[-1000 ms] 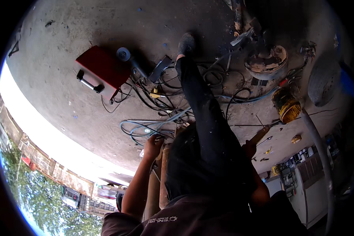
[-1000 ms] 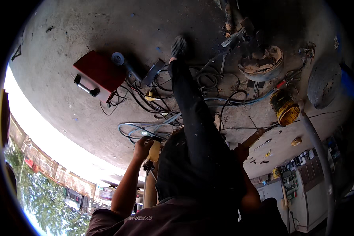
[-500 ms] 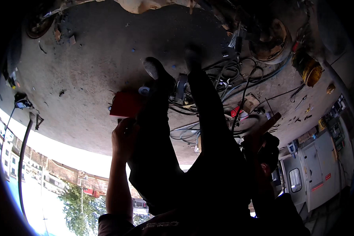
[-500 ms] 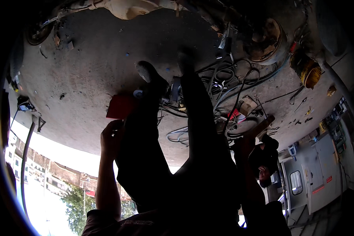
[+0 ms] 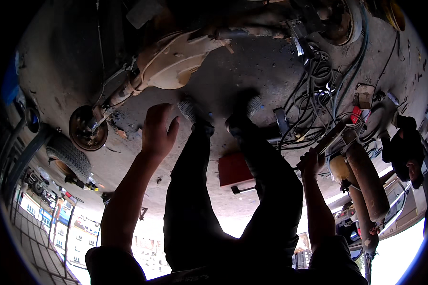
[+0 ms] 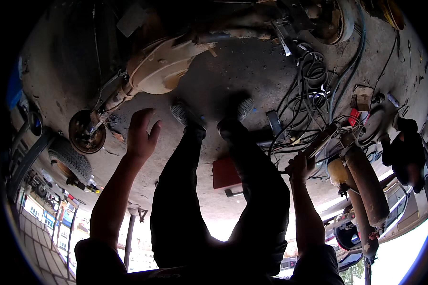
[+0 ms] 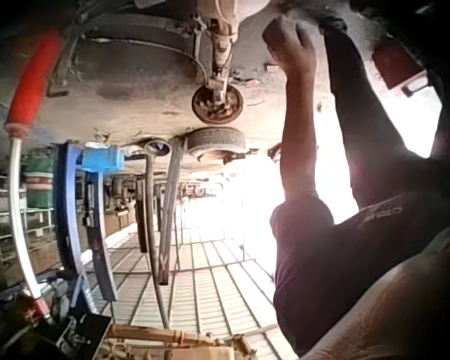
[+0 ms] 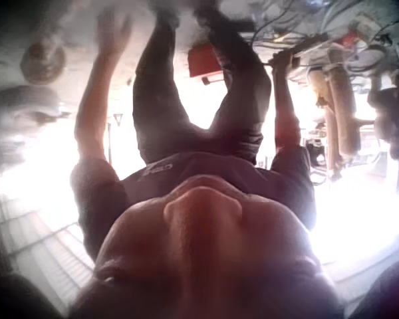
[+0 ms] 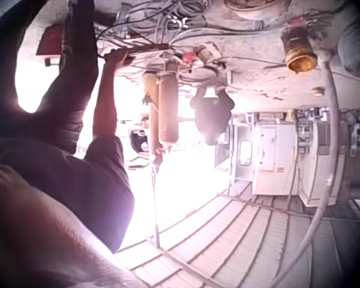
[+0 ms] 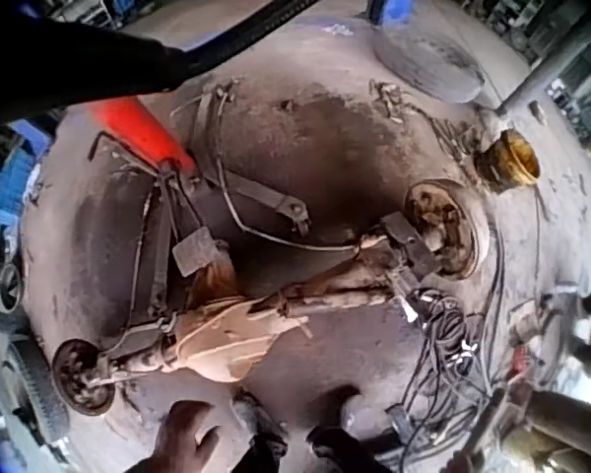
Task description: The person welds a metal bracket onto a vehicle axle assembly using a handheld welding gun. They reposition the assembly and the welding machine, then use a chisel to chip away slag from the welds. Finally, they inspect the welded bracket and the axle.
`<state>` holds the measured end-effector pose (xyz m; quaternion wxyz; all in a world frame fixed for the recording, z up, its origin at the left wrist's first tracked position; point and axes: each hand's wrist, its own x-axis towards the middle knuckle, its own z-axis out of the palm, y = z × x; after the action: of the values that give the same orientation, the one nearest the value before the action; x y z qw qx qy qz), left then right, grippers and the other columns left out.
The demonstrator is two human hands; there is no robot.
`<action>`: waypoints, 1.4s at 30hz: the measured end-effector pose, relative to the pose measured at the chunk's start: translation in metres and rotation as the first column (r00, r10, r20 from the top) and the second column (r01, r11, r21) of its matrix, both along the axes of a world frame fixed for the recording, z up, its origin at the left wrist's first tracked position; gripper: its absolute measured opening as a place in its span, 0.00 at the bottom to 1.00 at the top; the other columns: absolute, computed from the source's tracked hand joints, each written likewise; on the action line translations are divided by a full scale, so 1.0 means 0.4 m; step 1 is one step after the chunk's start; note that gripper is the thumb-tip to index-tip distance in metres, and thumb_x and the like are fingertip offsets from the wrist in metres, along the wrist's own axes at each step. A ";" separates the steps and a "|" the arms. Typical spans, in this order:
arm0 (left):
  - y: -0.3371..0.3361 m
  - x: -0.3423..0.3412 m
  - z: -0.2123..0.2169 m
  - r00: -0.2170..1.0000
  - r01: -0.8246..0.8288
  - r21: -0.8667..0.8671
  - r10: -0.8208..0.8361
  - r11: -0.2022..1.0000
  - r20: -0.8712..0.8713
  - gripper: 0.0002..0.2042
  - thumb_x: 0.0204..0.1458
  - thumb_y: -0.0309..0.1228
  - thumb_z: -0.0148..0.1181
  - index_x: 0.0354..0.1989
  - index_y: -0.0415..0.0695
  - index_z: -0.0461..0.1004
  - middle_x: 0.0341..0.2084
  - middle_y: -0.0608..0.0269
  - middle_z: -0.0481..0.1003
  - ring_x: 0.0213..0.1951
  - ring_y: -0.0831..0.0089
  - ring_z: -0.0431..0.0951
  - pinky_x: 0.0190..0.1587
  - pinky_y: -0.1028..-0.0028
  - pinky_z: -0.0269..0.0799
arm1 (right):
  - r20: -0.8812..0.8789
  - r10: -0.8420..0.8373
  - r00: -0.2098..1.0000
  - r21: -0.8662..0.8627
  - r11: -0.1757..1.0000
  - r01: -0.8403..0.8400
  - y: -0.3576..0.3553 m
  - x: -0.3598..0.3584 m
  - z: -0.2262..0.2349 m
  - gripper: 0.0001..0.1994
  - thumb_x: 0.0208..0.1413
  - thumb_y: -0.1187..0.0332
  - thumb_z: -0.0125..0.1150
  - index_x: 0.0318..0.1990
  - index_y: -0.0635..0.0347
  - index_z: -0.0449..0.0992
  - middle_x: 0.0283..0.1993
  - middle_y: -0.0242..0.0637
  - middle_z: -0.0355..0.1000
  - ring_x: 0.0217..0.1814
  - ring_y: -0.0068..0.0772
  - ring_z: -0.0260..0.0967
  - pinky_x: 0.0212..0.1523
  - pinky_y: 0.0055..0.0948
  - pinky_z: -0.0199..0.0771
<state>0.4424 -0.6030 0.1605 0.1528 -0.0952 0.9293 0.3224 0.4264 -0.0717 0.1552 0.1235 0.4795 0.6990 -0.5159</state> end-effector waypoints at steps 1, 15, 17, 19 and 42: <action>-0.052 -0.040 -0.042 0.997 0.053 -0.053 -0.056 0.997 -0.048 0.19 0.60 0.28 0.64 0.58 0.37 0.72 0.53 0.45 0.74 0.55 0.46 0.74 0.58 0.56 0.71 | -0.015 0.003 1.000 0.038 0.999 -0.002 -0.035 0.006 -0.043 0.11 0.59 0.72 0.62 0.47 0.59 0.70 0.26 0.28 0.66 0.19 0.21 0.64 0.19 0.26 0.70; -0.067 -0.309 -0.356 0.867 0.282 -0.675 -0.483 0.681 -0.125 0.25 0.69 0.48 0.47 0.60 0.39 0.75 0.62 0.54 0.73 0.60 0.49 0.73 0.60 0.53 0.65 | -0.285 -0.232 0.930 -0.285 0.947 0.149 -0.197 -0.075 -0.488 0.20 0.60 0.71 0.65 0.56 0.62 0.65 0.35 0.32 0.70 0.29 0.26 0.72 0.28 0.27 0.76; -0.075 -0.312 -0.352 0.837 0.332 -0.674 -0.535 0.660 -0.112 0.26 0.69 0.47 0.47 0.59 0.35 0.74 0.61 0.48 0.73 0.58 0.46 0.73 0.59 0.52 0.66 | -0.317 -0.205 0.926 -0.330 0.939 0.095 -0.162 -0.100 -0.506 0.22 0.60 0.73 0.64 0.59 0.62 0.64 0.36 0.32 0.70 0.29 0.26 0.72 0.28 0.28 0.77; -0.086 -0.314 -0.333 0.812 0.390 -0.641 -0.575 0.661 -0.099 0.25 0.68 0.45 0.48 0.59 0.33 0.73 0.61 0.41 0.72 0.58 0.43 0.72 0.61 0.51 0.64 | -0.361 -0.219 0.906 -0.390 0.918 0.066 -0.134 -0.133 -0.522 0.26 0.59 0.73 0.64 0.63 0.63 0.61 0.38 0.34 0.69 0.30 0.26 0.72 0.30 0.28 0.78; -0.096 -0.282 -0.370 0.743 0.360 -0.728 -0.652 0.583 -0.155 0.21 0.66 0.37 0.50 0.57 0.32 0.74 0.55 0.37 0.75 0.56 0.39 0.73 0.61 0.50 0.66 | -0.382 -0.325 0.865 -0.781 0.614 -0.114 -0.211 -0.010 -0.773 0.32 0.59 0.75 0.64 0.70 0.62 0.57 0.40 0.35 0.68 0.26 0.25 0.71 0.24 0.28 0.74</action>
<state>0.3296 -0.6415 0.0125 -0.0003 0.2027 0.9766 -0.0716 0.4222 -0.1561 -0.1538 0.1069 0.2723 0.3802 -0.8774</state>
